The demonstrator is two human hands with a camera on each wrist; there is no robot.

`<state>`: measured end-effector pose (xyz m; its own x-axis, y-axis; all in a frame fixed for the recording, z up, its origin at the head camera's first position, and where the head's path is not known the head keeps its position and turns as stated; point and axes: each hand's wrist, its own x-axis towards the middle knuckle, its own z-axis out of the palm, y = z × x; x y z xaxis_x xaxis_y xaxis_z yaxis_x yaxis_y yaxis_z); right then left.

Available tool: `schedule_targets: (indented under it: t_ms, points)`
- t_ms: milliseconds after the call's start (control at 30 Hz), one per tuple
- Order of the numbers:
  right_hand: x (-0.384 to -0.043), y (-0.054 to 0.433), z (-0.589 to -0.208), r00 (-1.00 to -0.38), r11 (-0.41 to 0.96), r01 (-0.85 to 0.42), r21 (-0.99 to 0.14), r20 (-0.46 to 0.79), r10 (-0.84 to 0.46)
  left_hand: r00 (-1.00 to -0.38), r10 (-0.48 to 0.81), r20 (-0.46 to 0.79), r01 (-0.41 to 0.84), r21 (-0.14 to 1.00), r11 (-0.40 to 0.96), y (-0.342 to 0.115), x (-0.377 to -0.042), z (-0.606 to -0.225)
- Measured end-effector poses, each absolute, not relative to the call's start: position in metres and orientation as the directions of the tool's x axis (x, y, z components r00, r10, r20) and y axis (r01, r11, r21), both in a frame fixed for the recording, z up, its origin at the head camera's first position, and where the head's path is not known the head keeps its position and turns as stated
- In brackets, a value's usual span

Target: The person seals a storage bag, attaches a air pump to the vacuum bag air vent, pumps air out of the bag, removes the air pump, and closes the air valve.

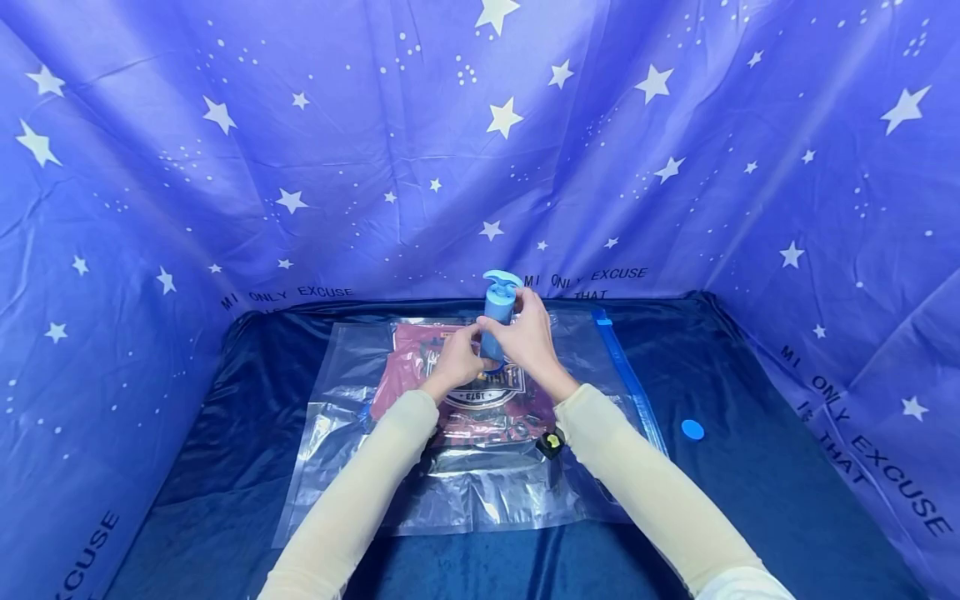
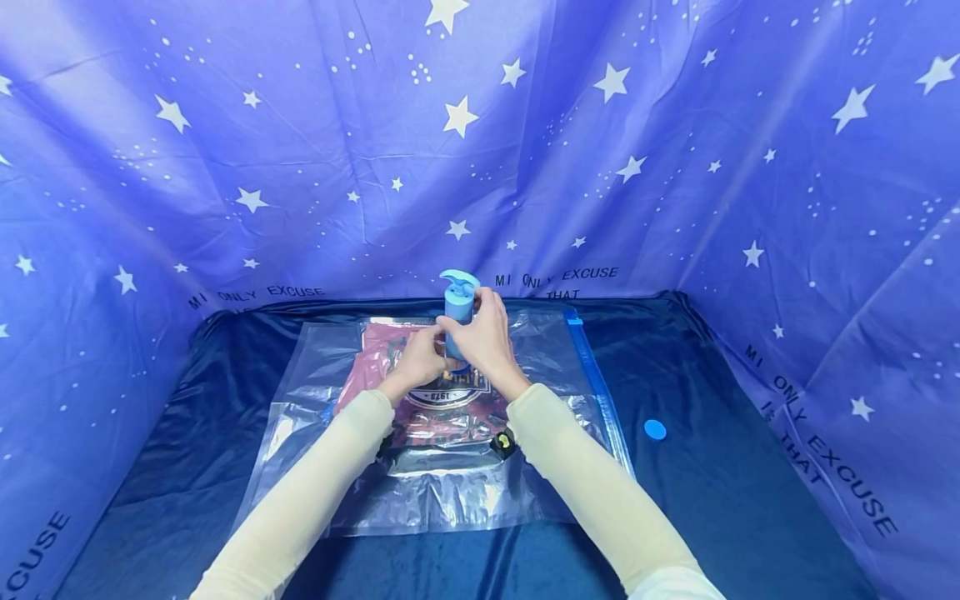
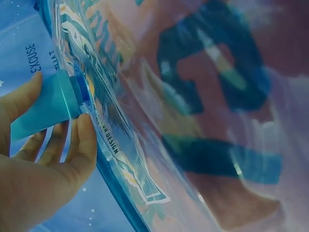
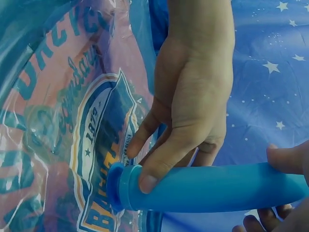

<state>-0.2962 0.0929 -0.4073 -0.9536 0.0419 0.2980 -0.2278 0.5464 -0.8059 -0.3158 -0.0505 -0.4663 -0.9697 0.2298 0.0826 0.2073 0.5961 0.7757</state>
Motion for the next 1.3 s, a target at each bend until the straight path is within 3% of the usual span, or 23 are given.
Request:
schedule_targets:
  t_ms: [333, 667, 1300]
  points:
    - [-0.295, 0.098, -0.404, -0.953, 0.477, -0.278, -0.834, 0.300, -0.032, -0.967, 0.234, 0.101, 0.221, 0.790, 0.571, -0.049, -0.317, -0.466]
    - [-0.295, 0.098, -0.414, -0.954, 0.542, -0.276, -0.794, 0.294, -0.055, -0.967, 0.236, 0.101, 0.222, 0.787, 0.575, -0.049, -0.317, -0.467]
    - [-0.293, 0.102, -0.417, -0.913, 0.567, -0.355, -0.743, 0.407, -0.037, -0.964, 0.241, 0.115, 0.242, 0.754, 0.610, -0.048, -0.317, -0.465]
